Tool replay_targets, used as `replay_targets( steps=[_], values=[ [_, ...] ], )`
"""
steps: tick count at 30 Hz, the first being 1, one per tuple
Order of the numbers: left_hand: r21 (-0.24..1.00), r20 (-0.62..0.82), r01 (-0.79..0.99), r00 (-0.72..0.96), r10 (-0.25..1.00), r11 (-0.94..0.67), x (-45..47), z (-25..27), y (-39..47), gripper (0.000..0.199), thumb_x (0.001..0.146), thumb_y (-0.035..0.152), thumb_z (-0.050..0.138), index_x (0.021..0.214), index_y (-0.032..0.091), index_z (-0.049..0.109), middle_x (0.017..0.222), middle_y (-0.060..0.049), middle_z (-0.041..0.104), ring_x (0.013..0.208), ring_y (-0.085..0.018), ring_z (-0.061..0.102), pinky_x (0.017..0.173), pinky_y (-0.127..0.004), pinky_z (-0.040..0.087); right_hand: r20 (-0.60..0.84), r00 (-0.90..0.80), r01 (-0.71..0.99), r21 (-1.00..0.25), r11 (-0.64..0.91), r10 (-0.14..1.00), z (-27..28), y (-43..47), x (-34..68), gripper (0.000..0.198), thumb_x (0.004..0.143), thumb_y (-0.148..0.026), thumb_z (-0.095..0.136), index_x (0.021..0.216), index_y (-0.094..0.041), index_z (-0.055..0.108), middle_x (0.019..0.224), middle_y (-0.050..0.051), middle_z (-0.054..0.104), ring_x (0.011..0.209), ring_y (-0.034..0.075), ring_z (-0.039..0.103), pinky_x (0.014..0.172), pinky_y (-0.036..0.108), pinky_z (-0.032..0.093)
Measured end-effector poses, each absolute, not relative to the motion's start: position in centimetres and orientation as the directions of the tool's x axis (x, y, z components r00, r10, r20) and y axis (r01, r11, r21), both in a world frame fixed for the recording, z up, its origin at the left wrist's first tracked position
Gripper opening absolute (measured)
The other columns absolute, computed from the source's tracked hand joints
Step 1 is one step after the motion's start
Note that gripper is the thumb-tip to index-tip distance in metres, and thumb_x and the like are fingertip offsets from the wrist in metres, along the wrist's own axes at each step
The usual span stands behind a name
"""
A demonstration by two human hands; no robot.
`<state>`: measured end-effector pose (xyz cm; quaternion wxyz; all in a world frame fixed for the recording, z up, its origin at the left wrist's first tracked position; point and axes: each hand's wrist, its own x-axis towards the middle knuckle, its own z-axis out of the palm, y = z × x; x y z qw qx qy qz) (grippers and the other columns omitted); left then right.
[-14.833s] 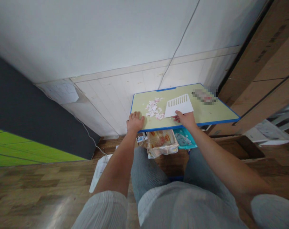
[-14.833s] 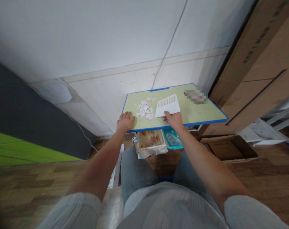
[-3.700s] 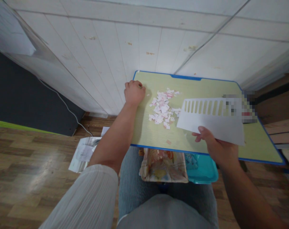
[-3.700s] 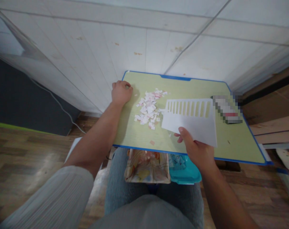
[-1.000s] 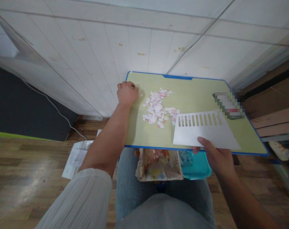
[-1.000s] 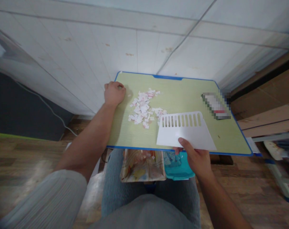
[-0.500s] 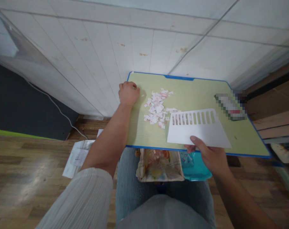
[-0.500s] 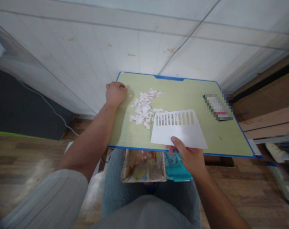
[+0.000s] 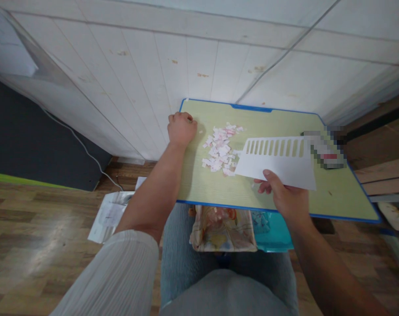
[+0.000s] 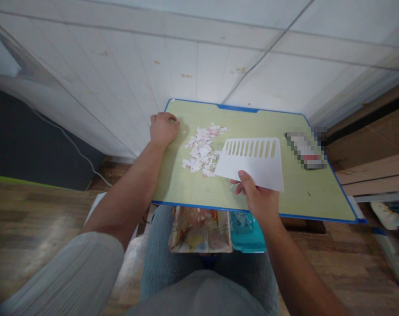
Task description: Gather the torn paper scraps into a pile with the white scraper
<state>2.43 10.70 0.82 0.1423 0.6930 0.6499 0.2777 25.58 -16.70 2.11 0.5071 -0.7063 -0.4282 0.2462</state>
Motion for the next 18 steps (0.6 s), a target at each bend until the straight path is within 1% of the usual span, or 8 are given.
replay_targets(
  steps=[3,5,8,12,15,18],
  values=[
    [0.547,0.206,0.830,-0.006,0.978,-0.110,2.4,0.8,10.7,0.025,0.098,0.027,0.060,0.116,0.028,0.078,0.145,-0.015,0.072,0.148,-0.039,0.053,0.126,-0.052,0.050,0.083,0.489,0.353,-0.929,-0.110,0.868,2.1,-16.9,26.0,0.038,0.094,-0.051,0.081,0.072,-0.021,0.075,0.068,0.007,0.079,0.054,0.018,0.065,0.060,0.033,0.058],
    [0.543,0.212,0.832,-0.006,0.977,-0.112,2.4,0.7,10.8,0.025,0.099,0.027,0.061,0.116,0.028,0.078,0.144,-0.015,0.073,0.148,-0.039,0.053,0.125,-0.052,0.051,0.094,0.493,0.345,-0.934,-0.095,0.865,2.2,-17.0,26.2,0.037,0.094,-0.050,0.082,0.073,-0.021,0.075,0.067,0.007,0.078,0.053,0.018,0.065,0.058,0.033,0.057],
    [0.538,0.221,0.834,-0.001,0.975,-0.121,2.4,0.6,10.9,0.024,0.099,0.026,0.061,0.115,0.028,0.079,0.143,-0.015,0.073,0.146,-0.039,0.055,0.125,-0.053,0.051,0.111,0.509,0.343,-0.936,-0.083,0.853,2.1,-17.0,26.2,0.039,0.093,-0.052,0.083,0.070,-0.022,0.073,0.066,0.007,0.077,0.053,0.018,0.065,0.058,0.033,0.058],
    [0.521,0.225,0.845,0.002,0.974,-0.122,2.4,0.5,11.0,0.024,0.100,0.026,0.061,0.116,0.026,0.079,0.142,-0.014,0.074,0.145,-0.038,0.057,0.126,-0.051,0.051,0.109,0.484,0.358,-0.930,-0.082,0.868,1.8,-17.0,26.0,0.045,0.094,-0.056,0.082,0.066,-0.023,0.071,0.062,0.005,0.074,0.055,0.021,0.069,0.061,0.035,0.061],
    [0.517,0.220,0.848,0.002,0.976,-0.119,2.4,0.6,10.9,0.025,0.100,0.026,0.061,0.118,0.026,0.079,0.144,-0.014,0.073,0.147,-0.038,0.056,0.126,-0.052,0.051,0.141,0.498,0.393,-0.916,-0.078,0.856,1.5,-17.3,26.0,0.048,0.096,-0.058,0.081,0.064,-0.025,0.070,0.064,0.005,0.075,0.061,0.023,0.074,0.069,0.038,0.064],
    [0.518,0.215,0.847,0.004,0.977,-0.118,2.4,0.7,10.8,0.025,0.100,0.026,0.061,0.118,0.026,0.079,0.145,-0.014,0.073,0.148,-0.039,0.055,0.127,-0.053,0.049,0.155,0.472,0.445,-0.891,-0.083,0.868,1.2,-18.0,26.2,0.049,0.099,-0.057,0.079,0.062,-0.026,0.069,0.067,0.004,0.075,0.073,0.027,0.080,0.087,0.044,0.067]
  ],
)
